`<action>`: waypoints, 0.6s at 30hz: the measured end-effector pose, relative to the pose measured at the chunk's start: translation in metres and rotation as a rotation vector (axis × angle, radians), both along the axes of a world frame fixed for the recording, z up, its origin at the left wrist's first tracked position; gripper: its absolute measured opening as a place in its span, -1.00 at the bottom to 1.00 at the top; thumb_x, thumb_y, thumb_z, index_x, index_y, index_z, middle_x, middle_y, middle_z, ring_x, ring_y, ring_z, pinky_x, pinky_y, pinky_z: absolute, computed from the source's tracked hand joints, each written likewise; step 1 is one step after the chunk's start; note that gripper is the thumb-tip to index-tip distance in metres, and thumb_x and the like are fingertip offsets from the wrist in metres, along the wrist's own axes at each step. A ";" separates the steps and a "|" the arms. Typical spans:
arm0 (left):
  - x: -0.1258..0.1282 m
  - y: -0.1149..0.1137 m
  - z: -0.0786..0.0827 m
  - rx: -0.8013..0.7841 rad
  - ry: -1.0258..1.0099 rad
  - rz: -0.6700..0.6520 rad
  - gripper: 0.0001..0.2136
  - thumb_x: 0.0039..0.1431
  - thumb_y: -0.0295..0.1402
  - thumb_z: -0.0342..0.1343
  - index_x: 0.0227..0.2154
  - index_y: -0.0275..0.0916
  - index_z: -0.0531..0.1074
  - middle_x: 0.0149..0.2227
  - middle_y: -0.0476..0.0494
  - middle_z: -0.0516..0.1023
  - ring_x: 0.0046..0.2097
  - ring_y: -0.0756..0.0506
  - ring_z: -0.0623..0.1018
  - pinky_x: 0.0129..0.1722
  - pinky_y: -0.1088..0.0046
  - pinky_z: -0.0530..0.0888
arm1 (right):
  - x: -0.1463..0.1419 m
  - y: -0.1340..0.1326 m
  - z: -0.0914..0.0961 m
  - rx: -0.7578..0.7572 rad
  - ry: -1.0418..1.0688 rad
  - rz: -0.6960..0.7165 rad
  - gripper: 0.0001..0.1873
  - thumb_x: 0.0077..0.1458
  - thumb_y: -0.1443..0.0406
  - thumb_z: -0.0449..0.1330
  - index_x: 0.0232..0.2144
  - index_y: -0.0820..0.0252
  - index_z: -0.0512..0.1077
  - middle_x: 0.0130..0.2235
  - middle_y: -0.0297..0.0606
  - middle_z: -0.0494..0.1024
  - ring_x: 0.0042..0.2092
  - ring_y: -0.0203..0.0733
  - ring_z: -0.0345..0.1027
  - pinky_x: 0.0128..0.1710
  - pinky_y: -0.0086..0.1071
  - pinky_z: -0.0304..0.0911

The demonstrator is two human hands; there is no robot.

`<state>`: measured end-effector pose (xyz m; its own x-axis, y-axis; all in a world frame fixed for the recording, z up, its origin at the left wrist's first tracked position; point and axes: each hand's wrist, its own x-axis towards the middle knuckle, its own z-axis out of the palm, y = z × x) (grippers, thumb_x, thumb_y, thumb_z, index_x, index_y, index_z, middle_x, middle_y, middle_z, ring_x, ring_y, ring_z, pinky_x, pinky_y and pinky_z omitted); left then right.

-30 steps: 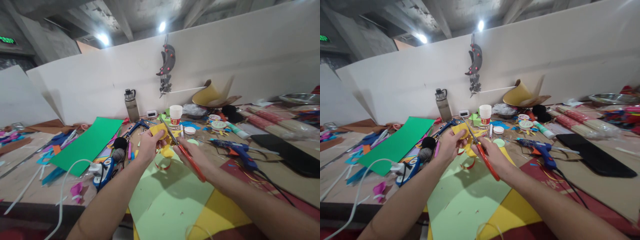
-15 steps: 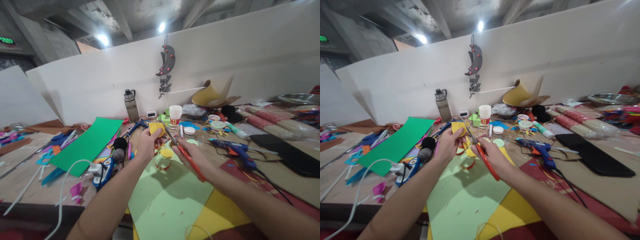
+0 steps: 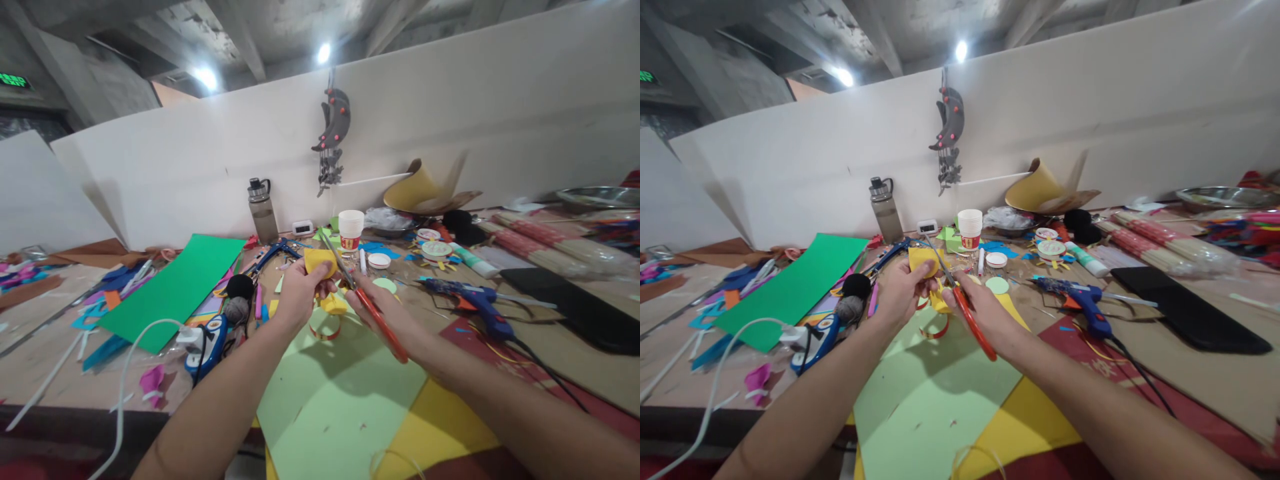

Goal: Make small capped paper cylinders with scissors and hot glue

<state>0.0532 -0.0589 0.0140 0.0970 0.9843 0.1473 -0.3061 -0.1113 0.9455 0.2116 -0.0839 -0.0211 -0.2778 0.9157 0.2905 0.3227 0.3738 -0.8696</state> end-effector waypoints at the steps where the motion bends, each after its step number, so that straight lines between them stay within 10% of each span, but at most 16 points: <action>1: 0.000 0.000 0.000 0.001 0.001 0.001 -0.71 -0.09 -0.21 0.34 -0.44 -0.31 0.42 -0.53 -0.05 0.53 -0.60 0.09 0.43 -0.68 0.60 0.18 | 0.000 0.001 -0.001 0.015 -0.010 -0.003 -0.63 0.20 0.02 0.07 -0.10 0.12 0.38 -0.44 -0.35 0.40 -0.48 -0.27 0.18 -0.49 -0.41 0.14; 18: -0.001 0.002 -0.001 0.015 0.016 -0.016 -0.70 -0.10 -0.21 0.34 -0.46 -0.31 0.41 -0.53 -0.05 0.52 -0.62 0.10 0.40 -0.68 0.60 0.16 | 0.001 -0.001 0.003 -0.032 0.009 0.032 -0.61 0.20 -0.02 0.05 -0.13 0.12 0.37 -0.51 -0.43 0.27 -0.52 -0.31 0.08 -0.52 -0.42 0.06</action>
